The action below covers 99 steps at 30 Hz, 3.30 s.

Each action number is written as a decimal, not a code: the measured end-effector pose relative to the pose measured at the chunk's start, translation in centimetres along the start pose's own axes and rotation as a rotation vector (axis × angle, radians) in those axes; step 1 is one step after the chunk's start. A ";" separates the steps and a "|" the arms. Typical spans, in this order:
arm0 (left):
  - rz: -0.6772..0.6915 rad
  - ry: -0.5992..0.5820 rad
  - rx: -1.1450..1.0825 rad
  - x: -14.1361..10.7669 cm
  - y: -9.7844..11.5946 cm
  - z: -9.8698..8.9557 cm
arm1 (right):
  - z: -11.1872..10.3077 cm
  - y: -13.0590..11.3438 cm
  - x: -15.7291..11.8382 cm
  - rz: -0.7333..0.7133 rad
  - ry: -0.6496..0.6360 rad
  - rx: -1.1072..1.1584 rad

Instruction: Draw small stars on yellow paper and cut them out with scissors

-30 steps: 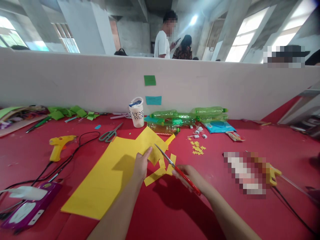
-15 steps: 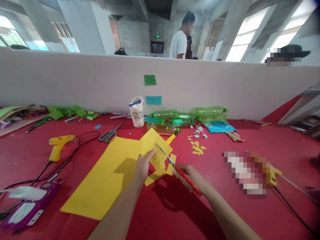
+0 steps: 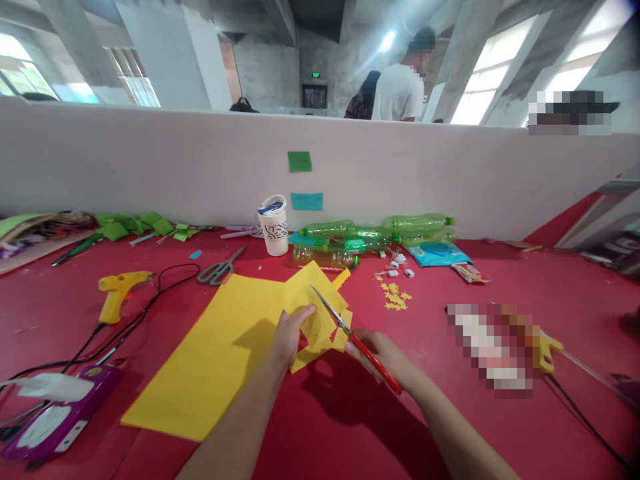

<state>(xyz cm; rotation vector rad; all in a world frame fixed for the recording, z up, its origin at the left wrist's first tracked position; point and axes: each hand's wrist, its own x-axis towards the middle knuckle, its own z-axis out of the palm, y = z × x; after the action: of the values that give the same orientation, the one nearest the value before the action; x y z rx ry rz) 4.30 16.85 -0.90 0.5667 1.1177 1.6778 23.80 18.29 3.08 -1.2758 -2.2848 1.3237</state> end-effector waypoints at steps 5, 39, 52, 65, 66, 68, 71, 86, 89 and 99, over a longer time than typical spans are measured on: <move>-0.001 0.000 0.002 -0.1 0.0 0.0 | -0.1 -0.5 0.1 0.019 -0.032 0.031; -0.055 0.050 0.059 -0.5 -0.5 0.5 | 0.8 -0.7 0.4 0.092 -0.006 0.153; -0.108 -0.074 0.077 -0.6 -0.6 0.5 | 1.1 0.0 0.5 0.079 0.043 0.118; -0.147 -0.102 0.127 -0.6 -0.6 0.8 | 1.1 -0.2 0.9 0.189 0.016 0.202; -0.154 -0.085 0.133 -0.5 -0.7 0.7 | 1.2 -0.2 0.9 0.187 0.018 0.216; -0.170 -0.043 0.146 -0.4 -0.9 0.6 | 1.4 -0.1 1.0 0.181 0.046 0.267; -0.187 -0.066 0.173 -0.6 -1.0 0.5 | 1.7 0.3 1.3 0.163 0.117 0.389; -0.312 -0.515 0.211 -1.9 -0.3 1.5 | 1.7 0.4 1.4 0.056 0.297 0.502; -0.274 -0.496 0.213 -1.5 -0.6 1.4 | 1.2 0.7 1.4 0.038 0.324 0.505; 0.087 0.045 0.235 1.1 0.9 -1.0 | -1.1 1.0 0.2 0.001 0.090 -0.103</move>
<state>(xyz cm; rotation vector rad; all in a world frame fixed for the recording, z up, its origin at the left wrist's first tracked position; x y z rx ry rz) 2.69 17.44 -0.74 0.7379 1.3500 1.6512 24.84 19.38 2.93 -1.3395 -2.3168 1.1377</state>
